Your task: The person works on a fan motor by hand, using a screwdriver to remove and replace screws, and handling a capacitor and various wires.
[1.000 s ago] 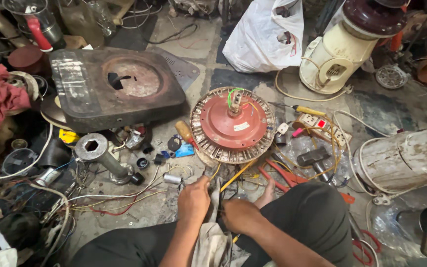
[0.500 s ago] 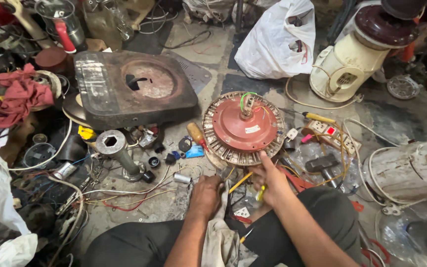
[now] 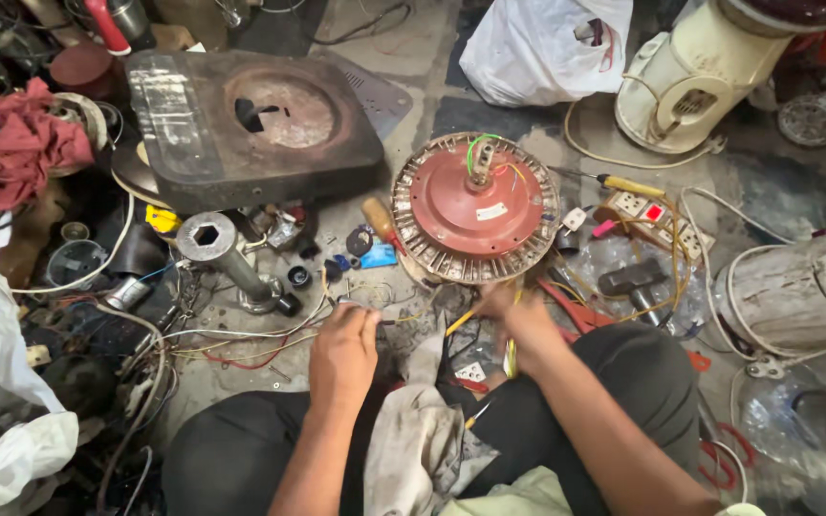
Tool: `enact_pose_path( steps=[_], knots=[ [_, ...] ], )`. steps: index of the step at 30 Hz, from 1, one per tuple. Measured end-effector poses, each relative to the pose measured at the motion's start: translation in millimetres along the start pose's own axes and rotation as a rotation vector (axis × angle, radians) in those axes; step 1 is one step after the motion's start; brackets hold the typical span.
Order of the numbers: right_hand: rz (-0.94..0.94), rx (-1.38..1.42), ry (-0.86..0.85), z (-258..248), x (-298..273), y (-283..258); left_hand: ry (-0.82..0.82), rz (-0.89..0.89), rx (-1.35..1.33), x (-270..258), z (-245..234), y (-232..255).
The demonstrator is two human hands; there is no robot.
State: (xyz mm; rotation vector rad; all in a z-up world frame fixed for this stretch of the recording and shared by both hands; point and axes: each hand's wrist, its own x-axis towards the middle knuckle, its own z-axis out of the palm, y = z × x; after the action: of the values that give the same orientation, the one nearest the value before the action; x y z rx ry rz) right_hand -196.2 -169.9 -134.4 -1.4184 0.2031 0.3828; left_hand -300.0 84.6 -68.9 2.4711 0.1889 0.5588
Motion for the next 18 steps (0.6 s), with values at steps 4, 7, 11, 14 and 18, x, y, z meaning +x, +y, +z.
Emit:
enact_pose_path(
  steps=[4,7,11,14,18],
  knots=[
    [-0.174,-1.322,-0.371,15,-55,18,0.226,-0.095,-0.267,12,10,5],
    [-0.086,-1.518,-0.458,36,-67,25,0.403,0.082,-0.191,18,7,10],
    [-0.085,-1.659,-0.395,49,-64,17,0.422,-0.232,-0.466,14,20,-13],
    [-0.116,-1.550,-0.379,44,-79,-1,0.281,-0.407,-0.708,14,50,-46],
    [-0.170,-1.529,-0.282,55,-72,-2,0.194,-0.585,-1.232,8,75,-61]
  ],
)
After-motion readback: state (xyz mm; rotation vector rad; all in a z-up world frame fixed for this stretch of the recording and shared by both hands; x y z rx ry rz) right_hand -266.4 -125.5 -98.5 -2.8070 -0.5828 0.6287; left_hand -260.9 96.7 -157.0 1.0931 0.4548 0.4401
